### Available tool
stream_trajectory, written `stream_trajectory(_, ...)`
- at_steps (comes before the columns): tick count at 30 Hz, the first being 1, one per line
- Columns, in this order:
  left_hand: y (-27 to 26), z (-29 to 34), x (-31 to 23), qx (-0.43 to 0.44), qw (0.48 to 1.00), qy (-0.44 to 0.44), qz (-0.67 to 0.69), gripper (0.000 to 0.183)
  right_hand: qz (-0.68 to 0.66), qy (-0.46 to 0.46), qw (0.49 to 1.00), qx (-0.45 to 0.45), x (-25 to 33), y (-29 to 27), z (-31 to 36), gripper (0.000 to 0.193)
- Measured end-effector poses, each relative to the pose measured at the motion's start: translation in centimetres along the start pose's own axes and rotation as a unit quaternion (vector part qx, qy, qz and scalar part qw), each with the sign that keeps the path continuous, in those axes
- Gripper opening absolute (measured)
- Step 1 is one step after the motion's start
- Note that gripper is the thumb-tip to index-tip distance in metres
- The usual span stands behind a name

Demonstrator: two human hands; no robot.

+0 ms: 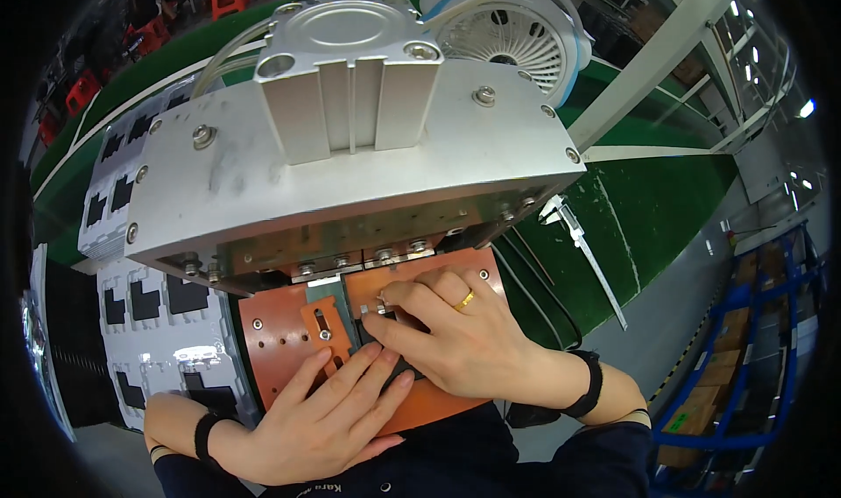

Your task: Assembling small electronic components using a pneumatic press machine and measuring them with a digital caliper.

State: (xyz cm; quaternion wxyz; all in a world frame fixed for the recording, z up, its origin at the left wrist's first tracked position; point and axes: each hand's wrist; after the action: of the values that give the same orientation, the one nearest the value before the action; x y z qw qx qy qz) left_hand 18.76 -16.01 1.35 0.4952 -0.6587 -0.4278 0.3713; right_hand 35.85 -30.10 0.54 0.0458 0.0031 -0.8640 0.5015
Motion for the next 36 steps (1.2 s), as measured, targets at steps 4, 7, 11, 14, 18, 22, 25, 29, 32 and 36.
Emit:
stream_trajectory(4, 0.1, 0.0, 0.0, -0.004, 1.000, -0.003, 0.009, 0.062, 0.005, 0.022, 1.000, 0.004, 0.1, 0.0, -0.4, 0.031)
stream_trajectory(7, 0.6, 0.3, 0.1, -0.012, 1.000, 0.000, 0.022, 0.062, -0.015, 0.031, 0.997, -0.070, -0.3, 0.5, 0.1, 0.026)
stream_trajectory(11, 0.4, 0.1, -0.1, -0.012, 1.000, -0.005, 0.011, 0.062, -0.093, -0.002, 0.995, -0.043, -0.3, 0.2, 0.4, 0.019)
stream_trajectory(14, 0.3, 0.1, -0.2, -0.008, 1.000, -0.008, -0.005, 0.061, -0.045, -0.016, 0.999, -0.011, 0.2, -0.4, -0.1, 0.020)
stream_trajectory(18, 0.8, 0.2, 0.0, -0.018, 1.000, -0.002, 0.012, 0.061, 0.019, -0.002, 1.000, 0.006, 0.5, -0.7, -0.8, 0.025)
stream_trajectory(22, 0.6, 0.3, -0.1, -0.019, 1.000, -0.010, 0.011, 0.060, 0.002, 0.019, 0.999, -0.034, -0.1, -0.3, -0.2, 0.028)
stream_trajectory(25, 0.6, 0.3, -0.1, -0.018, 1.000, -0.012, 0.006, 0.061, 0.013, 0.029, 0.999, -0.021, 0.2, -0.5, 0.1, 0.026)
stream_trajectory(29, 0.5, -0.1, -0.1, -0.018, 1.000, -0.006, -0.002, 0.061, 0.025, 0.024, 0.999, -0.022, 0.0, -0.4, -0.1, 0.023)
stream_trajectory(32, -0.2, -0.2, -0.3, -0.005, 1.000, -0.011, -0.007, 0.061, 0.019, 0.032, 0.999, -0.034, 0.1, -0.2, -0.4, 0.025)
stream_trajectory(36, -0.1, 0.0, -0.1, -0.001, 1.000, -0.013, -0.008, 0.062, 0.010, 0.071, 0.997, -0.011, 0.3, -0.1, -0.2, 0.031)
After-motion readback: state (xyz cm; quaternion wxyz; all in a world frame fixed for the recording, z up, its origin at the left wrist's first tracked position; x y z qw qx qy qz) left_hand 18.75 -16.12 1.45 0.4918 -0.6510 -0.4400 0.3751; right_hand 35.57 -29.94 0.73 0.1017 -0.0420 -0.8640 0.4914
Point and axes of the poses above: each hand's wrist, its own z-axis away from the middle knuckle, its own y-axis out of the palm, x = y × z, and after that the axes turned 4 degrees about -x, right-handed
